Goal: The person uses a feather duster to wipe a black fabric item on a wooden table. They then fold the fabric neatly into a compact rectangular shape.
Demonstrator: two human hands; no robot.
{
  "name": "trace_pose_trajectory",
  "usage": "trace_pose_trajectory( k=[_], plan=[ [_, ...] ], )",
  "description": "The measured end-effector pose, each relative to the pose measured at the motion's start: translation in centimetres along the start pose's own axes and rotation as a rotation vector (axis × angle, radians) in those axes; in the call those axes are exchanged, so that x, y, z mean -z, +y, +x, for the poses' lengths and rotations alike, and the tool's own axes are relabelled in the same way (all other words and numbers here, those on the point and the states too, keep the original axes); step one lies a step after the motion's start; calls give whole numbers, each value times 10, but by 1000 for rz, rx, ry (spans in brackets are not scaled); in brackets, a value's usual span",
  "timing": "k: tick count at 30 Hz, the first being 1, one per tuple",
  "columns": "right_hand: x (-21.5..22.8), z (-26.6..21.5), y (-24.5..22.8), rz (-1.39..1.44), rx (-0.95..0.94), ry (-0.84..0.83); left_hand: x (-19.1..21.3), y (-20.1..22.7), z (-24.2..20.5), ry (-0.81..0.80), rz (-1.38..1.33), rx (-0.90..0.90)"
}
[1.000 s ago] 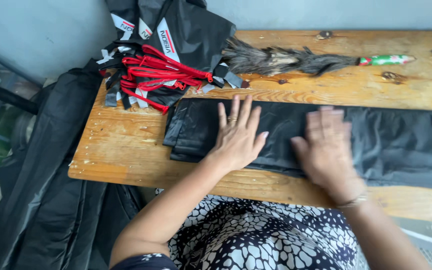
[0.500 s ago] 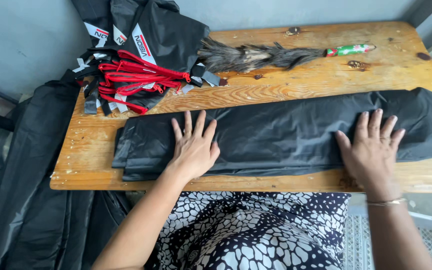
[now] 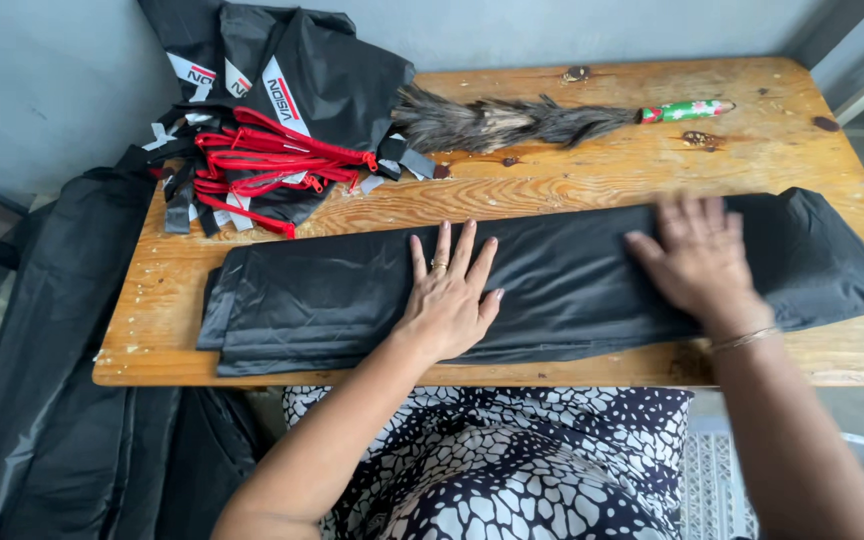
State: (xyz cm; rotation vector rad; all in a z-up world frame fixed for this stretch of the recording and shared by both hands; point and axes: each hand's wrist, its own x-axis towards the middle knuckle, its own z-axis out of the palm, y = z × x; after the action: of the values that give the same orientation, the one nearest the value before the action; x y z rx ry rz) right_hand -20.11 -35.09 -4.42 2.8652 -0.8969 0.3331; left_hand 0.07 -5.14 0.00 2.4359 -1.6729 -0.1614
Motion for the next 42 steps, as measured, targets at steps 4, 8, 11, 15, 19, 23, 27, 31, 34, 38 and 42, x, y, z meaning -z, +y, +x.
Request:
trace_pose_trajectory(
  k=[4,8,11,15,19,23,27,31,34,38,42],
  plan=[
    [-3,6,45,134,-316,-299,0,2,-3,4,-5,-5],
    [43,-16,-38,60,-189,-38,-4,1,-3,16,7,-6],
    [76,-33,-112,177,53,-86,-5,1,-2,27,18,-14],
    [60,-28,-112,143,144,-185,-8,0,-5,76,28,-25],
    [20,-12,-39,124,-39,-55,-25,-3,-3,241,90,-39],
    [38,-19,-57,27,-120,69,-21,6,7,194,80,-19],
    [54,-31,-138,224,272,4,-11,27,18,143,38,-40],
    [40,-27,-120,248,286,-136,-26,18,14,177,34,-61],
    [24,-28,-64,147,221,29,-27,12,9,196,34,-71],
    [25,-20,5,132,-79,-88,-27,12,10,169,61,-59],
    [24,-22,22,117,-293,-106,2,30,26,-93,110,7]
  ],
)
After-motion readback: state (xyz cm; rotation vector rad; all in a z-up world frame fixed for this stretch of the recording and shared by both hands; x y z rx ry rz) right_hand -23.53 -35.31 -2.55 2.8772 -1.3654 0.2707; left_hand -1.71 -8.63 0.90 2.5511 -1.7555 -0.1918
